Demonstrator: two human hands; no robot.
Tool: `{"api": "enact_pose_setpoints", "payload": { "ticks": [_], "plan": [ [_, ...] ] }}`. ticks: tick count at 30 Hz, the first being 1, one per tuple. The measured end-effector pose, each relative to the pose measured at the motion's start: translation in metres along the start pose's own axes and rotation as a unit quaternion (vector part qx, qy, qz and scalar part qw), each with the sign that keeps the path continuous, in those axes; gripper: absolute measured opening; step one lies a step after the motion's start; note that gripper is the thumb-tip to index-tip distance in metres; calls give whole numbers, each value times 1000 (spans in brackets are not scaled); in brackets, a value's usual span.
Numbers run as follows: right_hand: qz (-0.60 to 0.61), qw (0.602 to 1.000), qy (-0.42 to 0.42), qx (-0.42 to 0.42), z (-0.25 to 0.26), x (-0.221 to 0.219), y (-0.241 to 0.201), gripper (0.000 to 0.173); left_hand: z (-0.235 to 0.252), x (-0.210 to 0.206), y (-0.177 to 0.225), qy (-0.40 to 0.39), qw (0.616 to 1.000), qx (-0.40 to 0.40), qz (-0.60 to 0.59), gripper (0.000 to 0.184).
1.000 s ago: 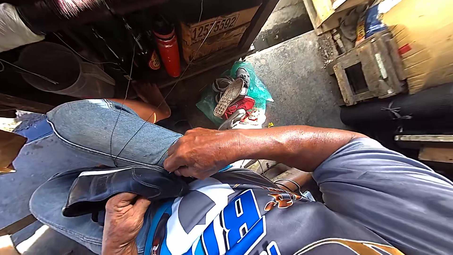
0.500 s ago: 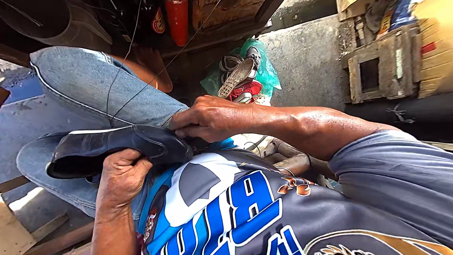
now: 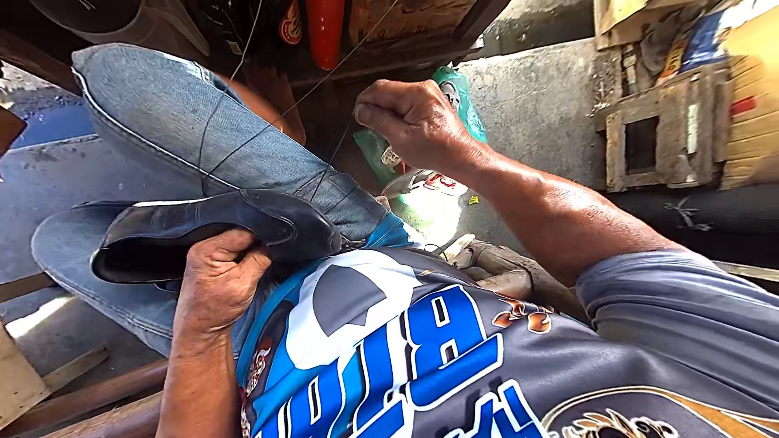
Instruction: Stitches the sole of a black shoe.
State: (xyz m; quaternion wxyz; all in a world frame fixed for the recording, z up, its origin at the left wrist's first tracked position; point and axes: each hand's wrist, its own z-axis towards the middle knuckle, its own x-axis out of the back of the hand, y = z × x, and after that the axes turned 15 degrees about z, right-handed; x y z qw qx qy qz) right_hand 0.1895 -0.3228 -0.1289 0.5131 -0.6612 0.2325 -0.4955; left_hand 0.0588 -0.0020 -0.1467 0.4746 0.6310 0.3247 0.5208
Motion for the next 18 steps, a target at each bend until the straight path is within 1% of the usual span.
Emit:
{"api": "enact_pose_setpoints", "payload": {
  "ticks": [2,4,7,10,13,16,17,18],
  "plan": [
    [44,999,-18,-2,-1,-4,-5,26,-4,1,-5,17,1000,-3,-25,15],
    [165,984,-59,0,-2,-6,-20,24,-12,1,-10,47,997,5,-66,14],
    [331,934,-122,-53,-8,-14,-40,28,-22,-1,-10,90,995,11,-48,16],
    [457,866,-185,-88,-14,-26,-42,33,-25,0,-6,114,993,-4,-1,15],
    [518,817,-231,-102,-19,-33,-42,33,-25,-3,-5,126,992,-11,-19,11],
    [557,779,-278,-76,-17,-33,-50,31,-21,-16,-5,143,983,0,-112,7],
    [552,781,-286,-60,-15,-31,-53,30,-21,-21,-5,145,981,2,-130,8],
    [531,797,-284,-42,-13,-29,-56,30,-21,-23,-5,146,981,2,-131,9]
  ]
}}
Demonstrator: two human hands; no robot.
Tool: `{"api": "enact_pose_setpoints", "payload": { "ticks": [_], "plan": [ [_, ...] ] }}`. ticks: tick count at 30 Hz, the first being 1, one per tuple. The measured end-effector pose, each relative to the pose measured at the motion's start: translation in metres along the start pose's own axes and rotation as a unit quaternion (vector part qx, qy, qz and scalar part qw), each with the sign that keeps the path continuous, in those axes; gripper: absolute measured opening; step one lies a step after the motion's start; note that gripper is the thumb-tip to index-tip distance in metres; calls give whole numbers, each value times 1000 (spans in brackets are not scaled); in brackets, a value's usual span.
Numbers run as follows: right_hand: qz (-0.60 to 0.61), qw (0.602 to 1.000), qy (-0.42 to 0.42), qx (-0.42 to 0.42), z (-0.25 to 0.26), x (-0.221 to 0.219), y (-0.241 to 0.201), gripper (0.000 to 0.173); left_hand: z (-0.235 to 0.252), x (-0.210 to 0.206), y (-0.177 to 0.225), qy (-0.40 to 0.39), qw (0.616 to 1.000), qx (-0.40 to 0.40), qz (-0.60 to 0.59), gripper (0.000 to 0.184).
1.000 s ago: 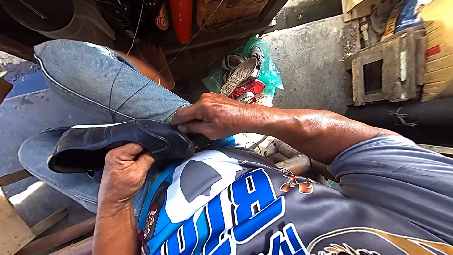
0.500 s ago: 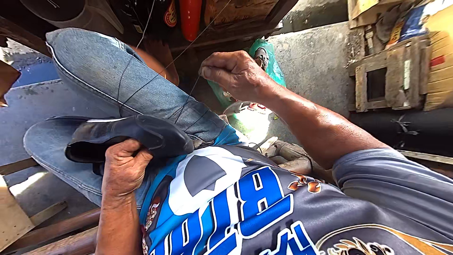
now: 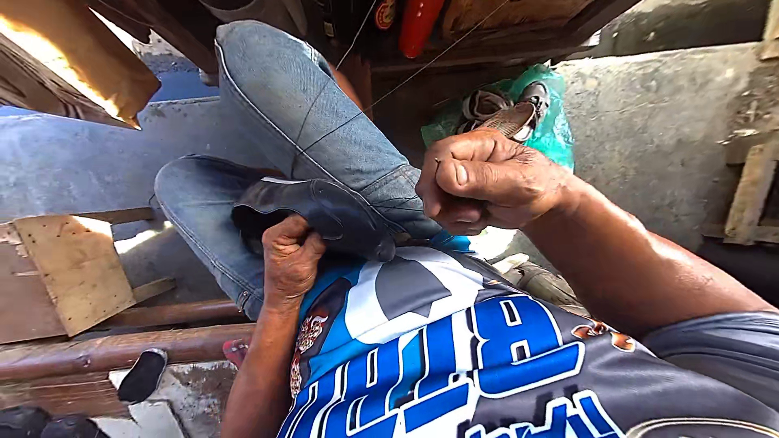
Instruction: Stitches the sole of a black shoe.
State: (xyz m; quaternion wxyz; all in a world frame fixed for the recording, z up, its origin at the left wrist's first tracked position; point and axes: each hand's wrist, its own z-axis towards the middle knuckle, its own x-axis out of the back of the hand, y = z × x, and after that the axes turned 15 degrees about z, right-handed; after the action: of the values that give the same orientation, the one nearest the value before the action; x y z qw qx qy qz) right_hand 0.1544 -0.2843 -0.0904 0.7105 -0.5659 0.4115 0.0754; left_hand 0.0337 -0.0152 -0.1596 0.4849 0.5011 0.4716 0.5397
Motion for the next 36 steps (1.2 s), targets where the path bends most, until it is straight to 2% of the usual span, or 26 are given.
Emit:
{"api": "enact_pose_setpoints", "payload": {
  "ticks": [2,4,6,9,13,15,17,19,23,29,34,36],
  "plan": [
    [-102,994,19,21,1,1,-3,29,-1,2,3,3,999,-4,40,16],
    [-193,980,36,22,-1,5,-2,27,-4,10,10,13,989,-11,147,19],
    [-266,964,6,-4,-3,8,-1,27,-8,19,18,21,965,-15,262,15],
    [-420,905,-17,-67,-7,10,-6,31,-13,35,27,40,926,-9,375,16],
    [-466,877,102,-46,0,-5,2,47,-16,46,36,44,907,-12,418,20],
    [-491,858,140,-58,2,-13,7,45,-18,51,43,35,916,-14,400,22],
    [-480,865,132,-68,4,-15,9,29,-20,57,48,22,923,-10,384,24],
    [-425,897,87,-86,4,-18,10,13,-21,61,52,-3,919,1,395,27],
    [-350,932,33,-92,11,-23,21,13,-20,63,52,-26,897,11,441,31],
    [-207,977,26,-38,0,-9,7,17,-19,60,50,-18,903,13,430,24],
    [-191,978,20,-86,-16,0,-18,20,-17,59,48,-20,901,10,433,27],
    [-135,987,22,-82,-23,3,-21,20,-16,59,47,-20,901,9,432,28]
  ]
}}
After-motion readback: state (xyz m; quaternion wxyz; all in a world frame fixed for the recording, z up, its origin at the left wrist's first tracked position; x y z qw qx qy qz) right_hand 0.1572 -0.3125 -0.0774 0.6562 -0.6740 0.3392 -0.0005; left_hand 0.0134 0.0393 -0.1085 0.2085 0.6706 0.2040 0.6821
